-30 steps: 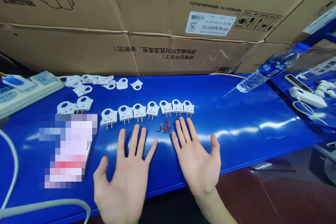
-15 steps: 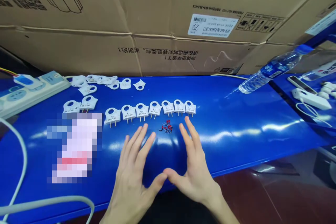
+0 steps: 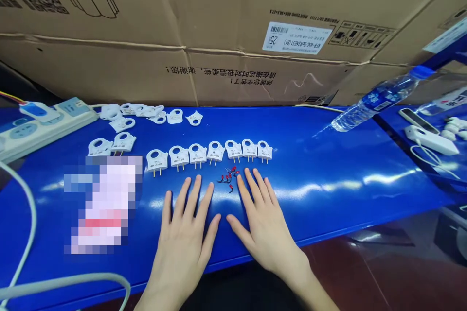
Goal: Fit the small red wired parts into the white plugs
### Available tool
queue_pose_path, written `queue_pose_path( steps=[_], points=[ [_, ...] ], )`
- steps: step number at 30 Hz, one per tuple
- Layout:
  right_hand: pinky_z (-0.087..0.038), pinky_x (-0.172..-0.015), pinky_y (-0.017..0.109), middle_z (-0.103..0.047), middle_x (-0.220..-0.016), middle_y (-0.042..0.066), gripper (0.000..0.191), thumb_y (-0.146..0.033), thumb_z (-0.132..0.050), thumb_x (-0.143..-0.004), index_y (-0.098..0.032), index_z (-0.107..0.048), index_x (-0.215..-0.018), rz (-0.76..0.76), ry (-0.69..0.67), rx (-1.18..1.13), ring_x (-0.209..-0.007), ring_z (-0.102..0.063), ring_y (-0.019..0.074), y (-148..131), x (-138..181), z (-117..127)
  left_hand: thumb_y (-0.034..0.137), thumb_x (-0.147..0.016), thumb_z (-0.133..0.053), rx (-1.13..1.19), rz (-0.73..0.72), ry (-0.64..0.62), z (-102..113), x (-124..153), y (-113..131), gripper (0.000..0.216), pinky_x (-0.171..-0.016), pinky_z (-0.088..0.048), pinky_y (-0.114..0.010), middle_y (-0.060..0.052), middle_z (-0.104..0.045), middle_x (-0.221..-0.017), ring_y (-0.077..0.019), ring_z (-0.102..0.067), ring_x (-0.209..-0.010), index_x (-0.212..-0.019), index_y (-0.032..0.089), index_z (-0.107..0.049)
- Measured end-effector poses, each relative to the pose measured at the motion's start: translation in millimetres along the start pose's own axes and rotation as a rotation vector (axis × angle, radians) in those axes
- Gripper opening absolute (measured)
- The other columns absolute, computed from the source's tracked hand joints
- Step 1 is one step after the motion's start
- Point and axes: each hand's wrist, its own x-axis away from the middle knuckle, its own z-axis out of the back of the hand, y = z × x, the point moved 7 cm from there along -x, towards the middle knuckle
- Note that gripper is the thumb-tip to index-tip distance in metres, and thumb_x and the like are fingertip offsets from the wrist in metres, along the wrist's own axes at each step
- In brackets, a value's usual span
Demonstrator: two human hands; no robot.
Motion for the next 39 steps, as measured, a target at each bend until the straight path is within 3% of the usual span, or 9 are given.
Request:
queue_pose_path(
  steps=[7, 11, 15, 18, 21, 26, 31, 33, 39],
  points=[
    [-0.032, -0.127, 0.06, -0.022, -0.174, 0.015, 0.076, -0.053, -0.046, -0.107, -0.015, -0.021, -0.168, -0.019, 0.004, -0.057, -0.163, -0.013, 0.0342, 3, -1, 2, 0.037, -0.105, -0.044, 0.004, 0.0, 0.011, 1, 0, -1, 0.061, -0.129, -0.019, -0.058, -0.013, -0.039, -0.169, -0.0341, -0.029, -0.159, -0.162, 0.018, -0.036],
    [-0.037, -0.122, 0.061, -0.036, -0.169, 0.016, 0.07, -0.05, -0.055, -0.105, -0.018, -0.033, -0.163, -0.033, 0.056, -0.121, -0.158, -0.027, 0.0364, 4, -5, 10, 0.037, -0.105, -0.045, 0.014, 0.0, 0.016, 1, 1, -1, 0.06, -0.129, -0.019, -0.058, -0.013, -0.039, -0.169, -0.0341, -0.03, -0.159, -0.162, 0.019, -0.037],
    [-0.051, -0.098, 0.048, -0.068, -0.13, 0.01, 0.028, -0.034, -0.055, -0.106, -0.023, -0.06, -0.132, -0.125, 0.12, -0.304, -0.122, -0.06, 0.0284, 9, -10, 20, 0.037, -0.105, -0.044, 0.016, 0.01, 0.024, 2, 1, -1, 0.06, -0.129, -0.02, -0.058, -0.013, -0.039, -0.169, -0.0335, -0.033, -0.157, -0.162, 0.019, -0.036],
    [-0.05, -0.084, 0.043, -0.07, -0.104, 0.005, 0.012, -0.03, -0.056, -0.106, -0.024, -0.065, -0.109, -0.104, 0.069, -0.354, -0.098, -0.063, 0.0242, 4, -12, 20, 0.038, -0.105, -0.044, 0.015, 0.013, 0.021, 2, 1, -2, 0.06, -0.128, -0.021, -0.058, -0.012, -0.039, -0.169, -0.0329, -0.033, -0.157, -0.162, 0.021, -0.035],
    [-0.05, -0.088, 0.044, -0.069, -0.113, 0.006, 0.015, -0.029, -0.056, -0.106, -0.024, -0.065, -0.117, -0.072, 0.04, -0.324, -0.104, -0.061, 0.0255, -1, -13, 18, 0.037, -0.105, -0.044, 0.016, 0.019, 0.015, 2, 1, -2, 0.06, -0.128, -0.021, -0.058, -0.012, -0.039, -0.169, -0.0327, -0.033, -0.158, -0.162, 0.021, -0.035],
    [-0.053, -0.101, 0.048, -0.063, -0.131, 0.01, 0.042, -0.032, -0.054, -0.107, -0.026, -0.051, -0.148, -0.065, 0.025, -0.346, -0.121, -0.058, 0.0275, 10, -19, 21, 0.037, -0.105, -0.045, 0.016, 0.02, 0.02, 2, 1, -2, 0.06, -0.128, -0.022, -0.059, -0.012, -0.039, -0.169, -0.0334, -0.033, -0.158, -0.162, 0.02, -0.036],
    [-0.047, -0.112, 0.054, -0.055, -0.148, 0.013, 0.05, -0.028, -0.047, -0.107, -0.023, -0.044, -0.156, -0.115, 0.214, -0.2, -0.138, -0.048, 0.0308, 43, -31, 42, 0.038, -0.105, -0.045, 0.015, 0.016, 0.013, 3, 0, -2, 0.061, -0.128, -0.024, -0.06, -0.012, -0.039, -0.169, -0.0334, -0.033, -0.157, -0.163, 0.021, -0.034],
    [-0.046, -0.113, 0.056, -0.051, -0.155, 0.013, 0.051, -0.025, -0.046, -0.106, -0.022, -0.043, -0.157, -0.133, 0.216, -0.127, -0.144, -0.043, 0.0323, 54, -34, 44, 0.039, -0.106, -0.044, 0.016, 0.02, 0.014, 3, 1, -2, 0.061, -0.128, -0.024, -0.06, -0.011, -0.039, -0.169, -0.033, -0.033, -0.158, -0.163, 0.021, -0.033],
    [-0.052, -0.096, 0.05, -0.067, -0.128, 0.013, 0.034, -0.024, -0.049, -0.102, -0.023, -0.061, -0.133, -0.25, 0.235, -0.129, -0.114, -0.059, 0.0308, 70, -28, 41, 0.041, -0.106, -0.044, 0.029, 0.022, 0.027, 3, 1, -3, 0.061, -0.128, -0.024, -0.061, -0.011, -0.039, -0.169, -0.0325, -0.033, -0.158, -0.163, 0.022, -0.033]
  ],
)
